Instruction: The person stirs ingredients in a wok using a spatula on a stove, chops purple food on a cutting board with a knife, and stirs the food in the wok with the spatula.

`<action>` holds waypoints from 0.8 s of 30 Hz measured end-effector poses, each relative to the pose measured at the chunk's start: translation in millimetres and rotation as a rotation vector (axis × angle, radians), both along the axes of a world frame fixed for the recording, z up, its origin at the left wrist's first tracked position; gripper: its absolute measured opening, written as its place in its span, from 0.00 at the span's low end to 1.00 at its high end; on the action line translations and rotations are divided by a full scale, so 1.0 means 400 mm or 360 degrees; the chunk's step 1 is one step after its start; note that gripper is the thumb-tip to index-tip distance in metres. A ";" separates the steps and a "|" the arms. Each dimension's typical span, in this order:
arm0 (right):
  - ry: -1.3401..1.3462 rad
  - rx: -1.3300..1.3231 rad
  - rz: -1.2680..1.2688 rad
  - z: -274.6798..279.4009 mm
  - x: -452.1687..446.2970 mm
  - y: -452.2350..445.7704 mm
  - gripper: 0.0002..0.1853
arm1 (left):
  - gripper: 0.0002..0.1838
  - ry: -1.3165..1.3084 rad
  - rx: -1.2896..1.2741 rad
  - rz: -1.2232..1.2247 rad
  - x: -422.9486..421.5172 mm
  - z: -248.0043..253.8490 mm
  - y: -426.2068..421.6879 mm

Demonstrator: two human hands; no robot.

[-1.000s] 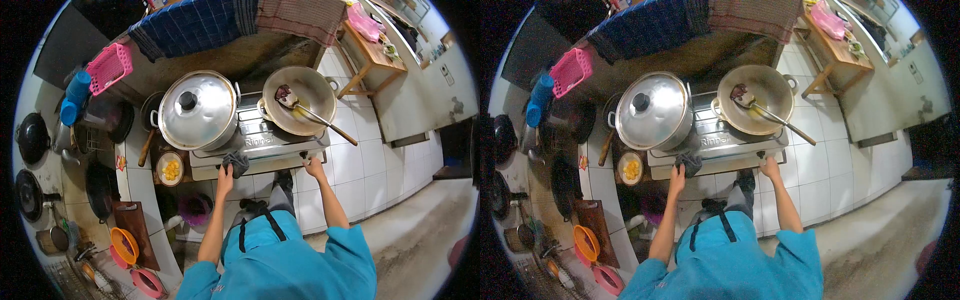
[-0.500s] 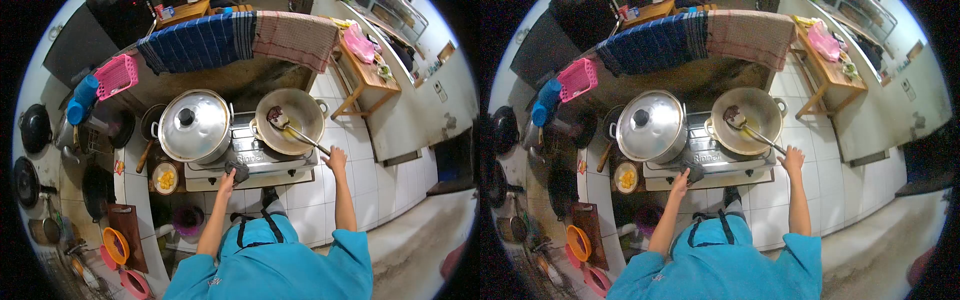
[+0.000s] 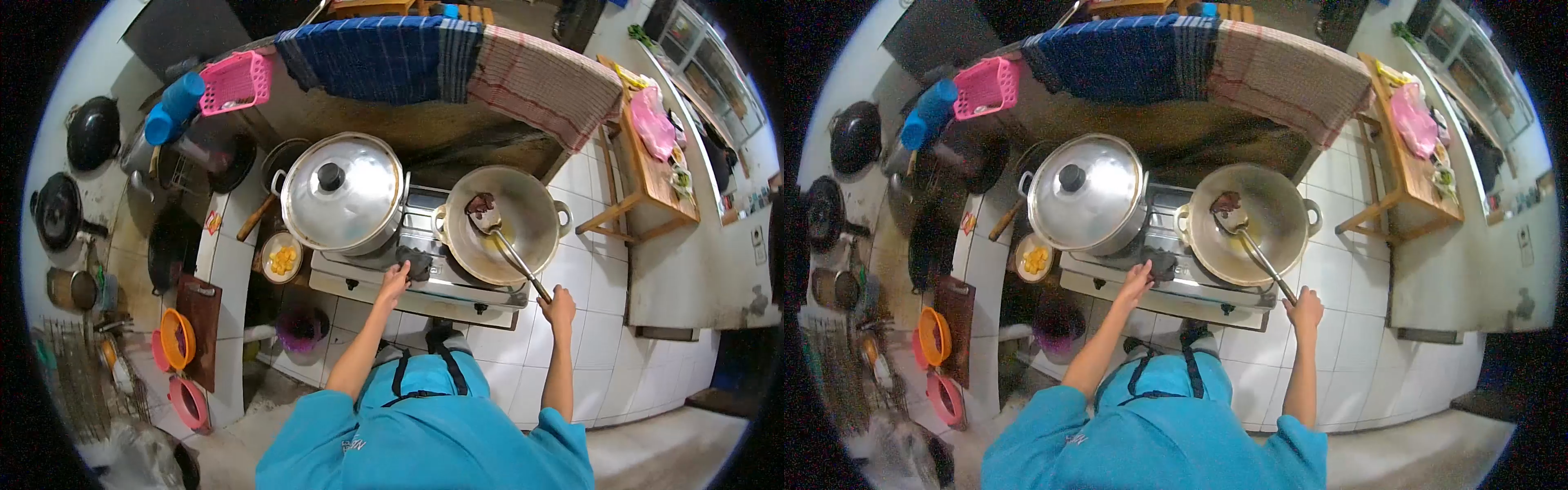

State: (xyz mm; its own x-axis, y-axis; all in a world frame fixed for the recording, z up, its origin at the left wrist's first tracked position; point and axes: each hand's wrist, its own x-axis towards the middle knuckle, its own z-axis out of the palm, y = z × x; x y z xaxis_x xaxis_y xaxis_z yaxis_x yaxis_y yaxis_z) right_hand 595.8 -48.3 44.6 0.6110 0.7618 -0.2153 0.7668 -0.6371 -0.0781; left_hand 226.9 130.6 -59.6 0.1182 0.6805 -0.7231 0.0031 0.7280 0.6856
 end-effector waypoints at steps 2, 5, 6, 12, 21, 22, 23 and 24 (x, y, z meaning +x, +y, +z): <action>-0.0173 0.0036 0.0061 0.032 -0.006 0.016 0.26 | 0.28 -0.0061 0.0027 0.0033 -0.025 -0.005 -0.010; -0.0225 0.0303 0.0155 0.089 -0.028 0.069 0.22 | 0.28 -0.0102 0.0100 0.0001 -0.096 0.030 -0.048; -0.0260 0.0435 0.0203 0.113 -0.043 0.088 0.20 | 0.27 -0.0108 0.0127 -0.0026 -0.132 0.049 -0.064; 0.0234 0.1180 0.0617 0.235 -0.253 0.257 0.13 | 0.14 0.0212 0.0542 0.0683 -0.494 0.142 -0.022; 0.0436 0.1248 0.0681 0.253 -0.544 0.348 0.11 | 0.18 0.2083 0.1477 0.0085 -0.843 0.321 0.328; 0.0446 0.1269 0.0666 0.253 -0.570 0.350 0.11 | 0.20 0.2187 0.1436 -0.0040 -0.857 0.338 0.365; 0.0380 0.1275 0.0648 0.254 -0.597 0.347 0.11 | 0.23 0.2194 0.1246 -0.0236 -0.870 0.350 0.397; 0.0483 0.1225 0.0564 0.256 -0.623 0.348 0.11 | 0.26 0.2224 0.1192 -0.0331 -0.887 0.340 0.428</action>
